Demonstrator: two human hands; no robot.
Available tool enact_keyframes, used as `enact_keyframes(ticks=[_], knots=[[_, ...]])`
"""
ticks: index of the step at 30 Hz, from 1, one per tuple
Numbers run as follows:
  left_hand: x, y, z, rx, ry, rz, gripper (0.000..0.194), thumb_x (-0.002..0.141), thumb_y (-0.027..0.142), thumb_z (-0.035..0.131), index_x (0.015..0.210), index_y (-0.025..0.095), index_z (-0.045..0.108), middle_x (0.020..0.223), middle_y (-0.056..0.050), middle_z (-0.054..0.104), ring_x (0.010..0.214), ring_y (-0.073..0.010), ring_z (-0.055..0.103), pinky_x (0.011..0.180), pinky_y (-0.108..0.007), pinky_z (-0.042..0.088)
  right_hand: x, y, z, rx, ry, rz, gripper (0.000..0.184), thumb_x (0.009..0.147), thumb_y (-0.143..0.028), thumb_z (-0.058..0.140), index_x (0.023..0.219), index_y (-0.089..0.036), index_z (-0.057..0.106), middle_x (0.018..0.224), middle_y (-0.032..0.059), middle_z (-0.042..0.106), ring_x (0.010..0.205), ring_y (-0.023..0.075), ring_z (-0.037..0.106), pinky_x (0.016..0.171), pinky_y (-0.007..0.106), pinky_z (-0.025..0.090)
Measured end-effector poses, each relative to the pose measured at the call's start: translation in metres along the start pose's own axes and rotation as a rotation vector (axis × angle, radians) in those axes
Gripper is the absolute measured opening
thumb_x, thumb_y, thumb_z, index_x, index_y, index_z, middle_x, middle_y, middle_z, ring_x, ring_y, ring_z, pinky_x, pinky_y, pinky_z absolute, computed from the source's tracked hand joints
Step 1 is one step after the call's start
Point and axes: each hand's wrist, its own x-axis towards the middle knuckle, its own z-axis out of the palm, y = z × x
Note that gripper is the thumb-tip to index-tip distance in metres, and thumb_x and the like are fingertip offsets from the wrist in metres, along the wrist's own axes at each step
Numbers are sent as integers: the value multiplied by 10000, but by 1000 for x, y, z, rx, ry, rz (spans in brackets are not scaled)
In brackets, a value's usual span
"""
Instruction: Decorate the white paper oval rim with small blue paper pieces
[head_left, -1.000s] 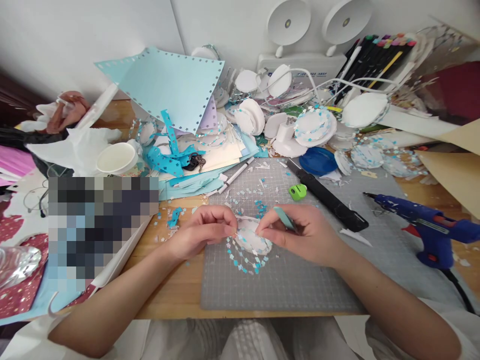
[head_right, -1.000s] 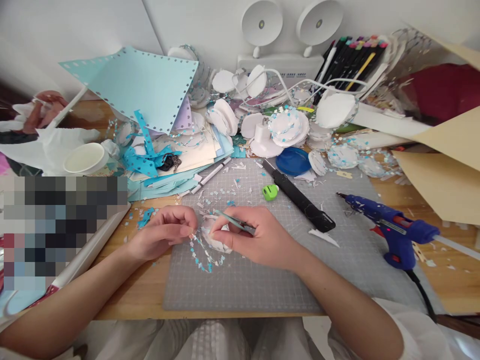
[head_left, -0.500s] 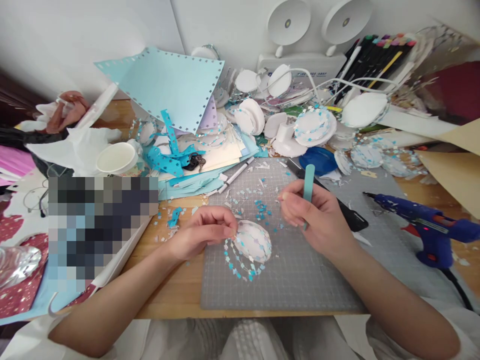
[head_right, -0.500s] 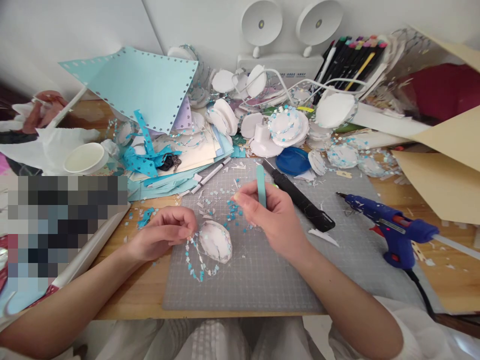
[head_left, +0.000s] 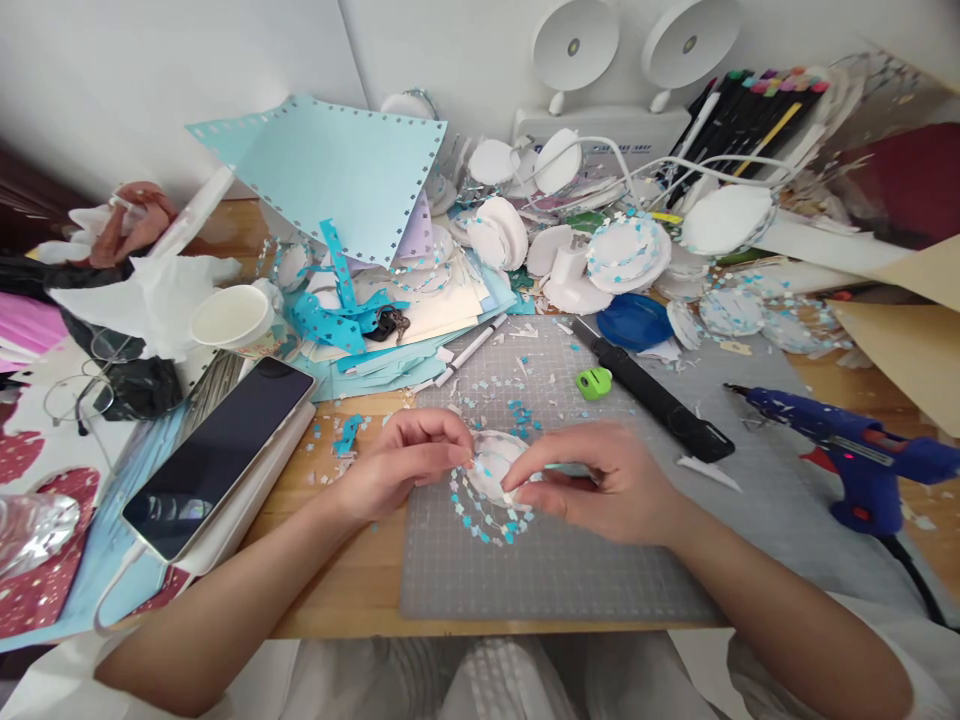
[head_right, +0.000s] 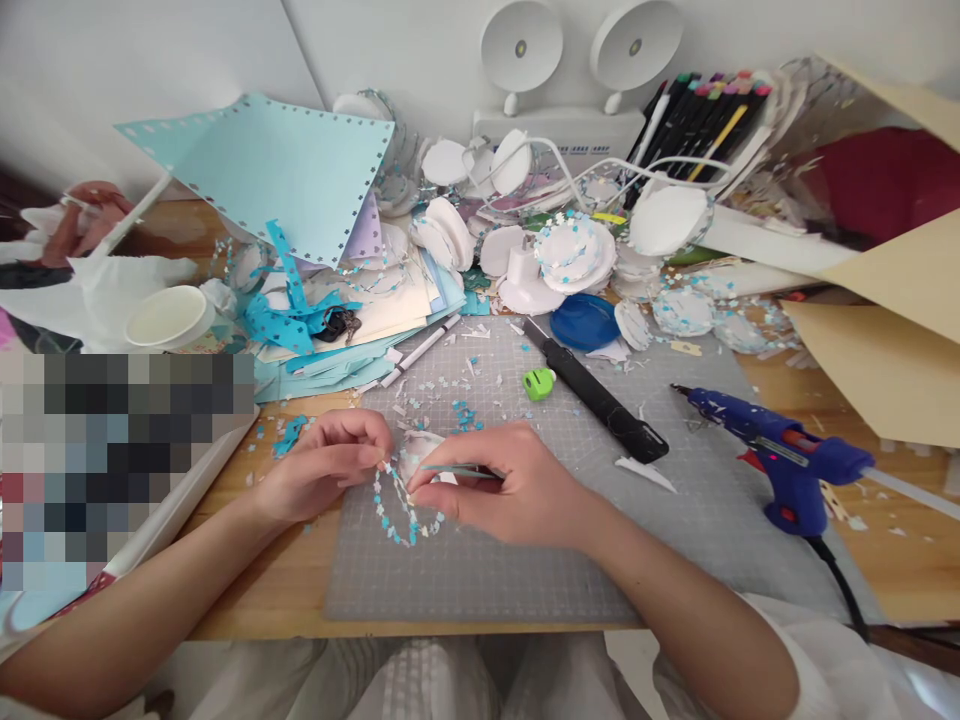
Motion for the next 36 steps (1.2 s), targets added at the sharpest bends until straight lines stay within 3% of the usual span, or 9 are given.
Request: enact_keyframes(ticks=[6, 12, 16, 25, 31, 36], knots=[[-1, -2, 2, 54, 4, 38, 197, 733, 297, 709, 685, 115, 650, 487, 46, 413, 429, -43, 250, 424, -212, 138, 0, -2, -2, 34, -14, 73, 211, 859, -324, 583, 751, -172, 683, 564, -14, 603, 480, 66, 466, 434, 186, 323], [-2, -5, 2, 131, -2, 100, 189, 768, 309, 704, 744, 122, 702, 622, -17, 585, 549, -88, 437, 515, -212, 295, 1, -2, -1, 97, 8, 105, 216, 860, -308, 574, 725, -163, 661, 541, -26, 531, 478, 59, 401, 446, 193, 300], [-2, -6, 0, 136, -12, 111, 176, 774, 296, 708, 736, 125, 702, 600, -8, 572, 549, -85, 433, 532, -210, 304, 1, -2, -1, 121, 28, 144, 203, 847, -317, 589, 734, -167, 668, 547, -23, 528, 482, 65, 394, 455, 204, 299], [-3, -5, -2, 83, -87, 88, 186, 775, 296, 713, 723, 118, 703, 645, -37, 621, 568, -94, 494, 555, -200, 372, -2, 7, -5, 377, 172, 241, 232, 804, -411, 645, 754, -188, 686, 595, 1, 565, 529, 98, 440, 478, 237, 321], [-4, -5, -4, 100, -135, 68, 229, 758, 343, 720, 714, 118, 711, 670, -70, 658, 611, -130, 553, 602, -224, 429, 2, 11, -7, 623, 278, 240, 203, 810, -387, 642, 749, -194, 660, 446, -75, 361, 419, 61, 263, 442, 241, 214], [-5, -4, -6, 52, -163, 83, 206, 744, 329, 726, 706, 127, 716, 645, -62, 651, 587, -125, 540, 580, -224, 410, 8, 8, -8, 731, 352, 273, 216, 804, -379, 643, 707, -189, 609, 409, -100, 257, 396, 54, 208, 425, 242, 191]])
